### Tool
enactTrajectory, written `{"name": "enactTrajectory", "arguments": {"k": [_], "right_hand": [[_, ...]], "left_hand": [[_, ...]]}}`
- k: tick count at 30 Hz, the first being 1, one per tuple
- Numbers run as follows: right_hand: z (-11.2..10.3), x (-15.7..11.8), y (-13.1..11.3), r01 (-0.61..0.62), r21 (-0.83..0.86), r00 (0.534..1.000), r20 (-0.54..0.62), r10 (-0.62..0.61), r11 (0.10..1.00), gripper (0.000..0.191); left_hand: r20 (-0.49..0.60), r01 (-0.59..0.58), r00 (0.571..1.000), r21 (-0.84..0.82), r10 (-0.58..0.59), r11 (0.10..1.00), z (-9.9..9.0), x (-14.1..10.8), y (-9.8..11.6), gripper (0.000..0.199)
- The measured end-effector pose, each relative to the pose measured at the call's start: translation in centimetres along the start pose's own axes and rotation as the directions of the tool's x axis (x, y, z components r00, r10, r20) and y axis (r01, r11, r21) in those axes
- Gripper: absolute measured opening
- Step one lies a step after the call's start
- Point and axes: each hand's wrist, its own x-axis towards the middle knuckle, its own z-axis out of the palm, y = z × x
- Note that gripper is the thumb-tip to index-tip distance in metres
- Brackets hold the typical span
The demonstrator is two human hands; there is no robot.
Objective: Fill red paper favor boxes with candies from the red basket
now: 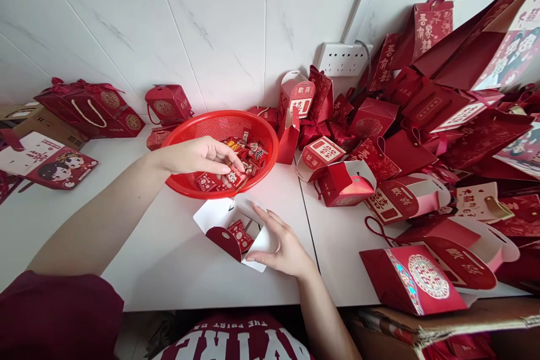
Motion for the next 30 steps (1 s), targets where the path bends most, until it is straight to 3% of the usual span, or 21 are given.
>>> {"name": "enactTrajectory", "arguments": {"k": [7,13,16,18,22,25,27,30], "right_hand": [[0.1,0.0,0.1,0.003,0.009,1.0,-0.012,-0.002,1.0,0.096],[0.1,-0.1,0.2,0.003,0.005,1.0,-0.005,-0.003,1.0,0.094],[0.2,-0.1,0.3,0.002,-0.018,1.0,-0.015,-0.002,1.0,0.093],[0.2,-0.1,0.3,0.009,-0.031,1.0,-0.019,-0.01,0.999,0.094],[0.1,0.0,-0.1,0.005,0.004,1.0,-0.006,-0.005,1.0,0.094],[0.1,0.0,-0.2,-0.014,0.028,1.0,-0.004,0.014,1.0,0.093],[0.0,0.0,-0.2,-0.012,0.011,1.0,-0.014,0.012,1.0,0.092],[-0.1,-0.1,-0.3,-0.003,-0.031,1.0,-0.021,0.002,1.0,0.077]], "left_hand": [[0.003,-0.126,0.992,-0.041,0.126,0.991,2.2,-1.5,2.4,0.023],[-0.02,-0.224,0.975,-0.104,0.223,0.969,3.8,-1.7,1.5,0.015],[-0.041,-0.293,0.956,-0.036,0.291,0.956,4.4,-1.8,1.0,0.006],[-0.032,-0.313,0.949,0.004,0.313,0.95,4.7,-1.9,0.8,0.013],[0.015,-0.297,0.955,0.07,0.297,0.952,5.0,-1.8,0.4,0.018],[-0.055,-0.235,0.966,0.228,0.253,0.945,5.2,-1.7,0.2,0.016],[-0.076,-0.151,0.98,0.323,0.185,0.934,5.5,-1.9,0.3,0.014],[-0.015,-0.017,1.0,0.384,0.025,0.923,6.4,-2.6,0.3,0.019]]}}
